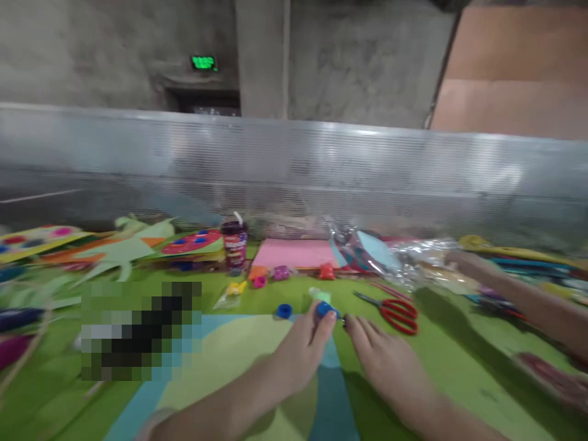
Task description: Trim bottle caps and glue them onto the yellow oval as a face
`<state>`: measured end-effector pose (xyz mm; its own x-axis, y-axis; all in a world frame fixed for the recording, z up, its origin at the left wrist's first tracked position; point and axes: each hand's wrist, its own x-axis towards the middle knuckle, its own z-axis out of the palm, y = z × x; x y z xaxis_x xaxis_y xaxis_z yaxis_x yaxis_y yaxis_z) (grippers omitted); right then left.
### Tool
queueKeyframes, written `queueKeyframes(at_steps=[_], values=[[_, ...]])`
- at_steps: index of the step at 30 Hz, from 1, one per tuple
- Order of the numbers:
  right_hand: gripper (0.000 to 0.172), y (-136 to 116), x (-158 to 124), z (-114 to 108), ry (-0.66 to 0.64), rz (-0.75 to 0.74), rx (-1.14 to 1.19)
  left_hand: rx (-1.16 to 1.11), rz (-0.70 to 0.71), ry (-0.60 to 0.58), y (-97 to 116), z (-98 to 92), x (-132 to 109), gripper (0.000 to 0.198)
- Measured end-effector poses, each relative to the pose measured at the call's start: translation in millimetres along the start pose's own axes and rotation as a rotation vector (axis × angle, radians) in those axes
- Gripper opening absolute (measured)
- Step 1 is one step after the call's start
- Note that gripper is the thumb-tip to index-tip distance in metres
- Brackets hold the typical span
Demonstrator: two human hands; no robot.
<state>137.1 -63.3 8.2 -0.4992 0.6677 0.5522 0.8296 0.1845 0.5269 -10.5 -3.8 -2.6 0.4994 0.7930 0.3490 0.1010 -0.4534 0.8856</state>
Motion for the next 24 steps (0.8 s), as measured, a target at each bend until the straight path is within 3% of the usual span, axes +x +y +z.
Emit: queueKeyframes(at_steps=[3,9,24], values=[[0.044,-3.5,-1.9,-2.0,-0.067,0.042,-0.028,0.178,0.05,-0.049,0.3,-4.4,0.2,0.027],[0.045,-6.2,-5.1,-6.7,-0.057,0.033,-0.014,0.383,0.01,-0.028,2.9,-7.1,-0.5,0.024],[0.043,-4.6,-6.4,-5.2,0.019,-0.006,0.005,0.139,0.024,-0.064,4.9,-4.5,-4.5,0.029]])
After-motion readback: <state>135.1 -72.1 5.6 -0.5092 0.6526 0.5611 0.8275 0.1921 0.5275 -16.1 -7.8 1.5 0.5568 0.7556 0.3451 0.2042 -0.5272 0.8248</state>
